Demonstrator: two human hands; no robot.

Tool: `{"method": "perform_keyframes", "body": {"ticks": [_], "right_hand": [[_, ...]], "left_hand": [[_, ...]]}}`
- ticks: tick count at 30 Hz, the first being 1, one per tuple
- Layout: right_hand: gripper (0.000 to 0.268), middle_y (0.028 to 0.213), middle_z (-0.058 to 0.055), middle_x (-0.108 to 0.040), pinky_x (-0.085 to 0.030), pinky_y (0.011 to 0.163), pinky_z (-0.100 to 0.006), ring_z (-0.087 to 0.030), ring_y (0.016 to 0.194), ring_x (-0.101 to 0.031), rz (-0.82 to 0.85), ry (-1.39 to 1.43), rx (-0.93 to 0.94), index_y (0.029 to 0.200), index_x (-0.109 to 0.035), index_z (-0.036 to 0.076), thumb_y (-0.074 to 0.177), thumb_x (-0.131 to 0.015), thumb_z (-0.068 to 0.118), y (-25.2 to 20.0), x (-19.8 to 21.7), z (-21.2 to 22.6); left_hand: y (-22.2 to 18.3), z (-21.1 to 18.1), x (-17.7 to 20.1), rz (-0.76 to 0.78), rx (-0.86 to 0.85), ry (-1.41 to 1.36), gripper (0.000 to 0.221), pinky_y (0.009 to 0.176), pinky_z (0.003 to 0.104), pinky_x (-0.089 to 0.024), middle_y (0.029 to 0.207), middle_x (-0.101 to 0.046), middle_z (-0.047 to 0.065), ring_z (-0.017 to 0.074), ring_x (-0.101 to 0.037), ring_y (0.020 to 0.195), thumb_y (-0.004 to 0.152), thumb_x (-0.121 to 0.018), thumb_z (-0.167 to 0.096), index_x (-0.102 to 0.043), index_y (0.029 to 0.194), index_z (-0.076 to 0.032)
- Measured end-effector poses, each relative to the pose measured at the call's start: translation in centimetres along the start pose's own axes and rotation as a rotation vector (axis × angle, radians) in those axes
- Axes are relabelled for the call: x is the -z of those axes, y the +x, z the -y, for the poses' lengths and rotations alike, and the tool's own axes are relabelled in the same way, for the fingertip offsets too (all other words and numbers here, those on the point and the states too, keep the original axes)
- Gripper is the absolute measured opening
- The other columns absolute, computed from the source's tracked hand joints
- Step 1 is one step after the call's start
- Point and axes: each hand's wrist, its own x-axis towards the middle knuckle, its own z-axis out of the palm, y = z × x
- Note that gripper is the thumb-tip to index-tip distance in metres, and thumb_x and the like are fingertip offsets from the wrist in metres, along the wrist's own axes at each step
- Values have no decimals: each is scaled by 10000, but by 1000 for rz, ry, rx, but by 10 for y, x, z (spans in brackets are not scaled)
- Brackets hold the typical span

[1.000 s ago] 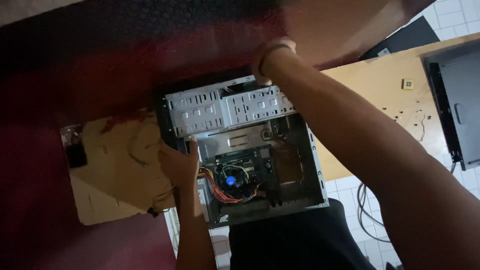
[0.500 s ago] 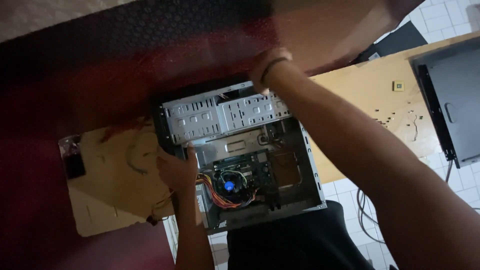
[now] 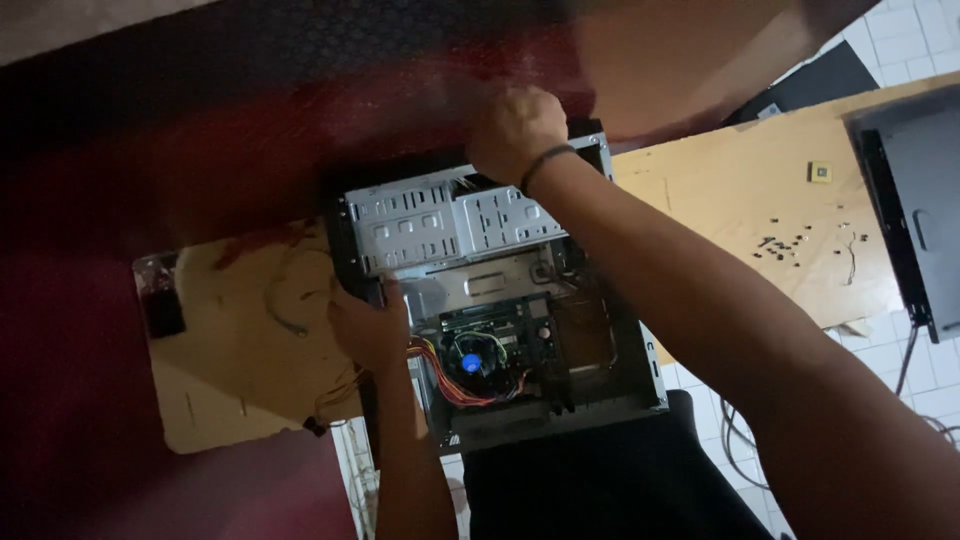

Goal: Connecting internal power and data cables and using a screwdriver to secure components inside a computer case.

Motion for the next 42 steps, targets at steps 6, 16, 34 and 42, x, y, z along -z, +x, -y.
{"method": "perform_keyframes", "body": {"ticks": [6,16,34,42], "right_hand": [[507,728,-38,-665,-468,512,-341,-166,612,-601,-30,-79,-32,831,-710,161,1149,-352,328,-16,9,-15],[381,766,-29,-638,-402,411,-359,-206,693,-568,-855,168,543,681,-599,110,1015,-703,262,-26,-58,-88],[603,411,-152,-426,-345,428,-372,-426,436,-520,-1199,426,196,518,-477,87,1060,-681,254,10,-99,-75],[577,405,-71,-474,-408,434,-370,-385,405,-511,-1066,544,326,515,-460,129,1046,-648,255,-9,-91,-26]], "left_hand": [[3,13,-10,22,6,-19,794,841,586,-482,1229,-629,242,442,-610,1092,840,-722,-459,-497,1442,7],[2,11,-6,180,86,7,908,1108,622,-333,1565,-405,258,448,-402,1421,924,-607,-592,-309,1571,-28],[4,23,-26,-87,-43,197,814,824,535,-542,1186,-661,227,427,-688,1037,909,-678,-596,-493,1481,-47],[9,37,-34,-109,-117,240,779,764,474,-588,1107,-698,214,379,-728,951,847,-749,-501,-538,1436,-37]]}}
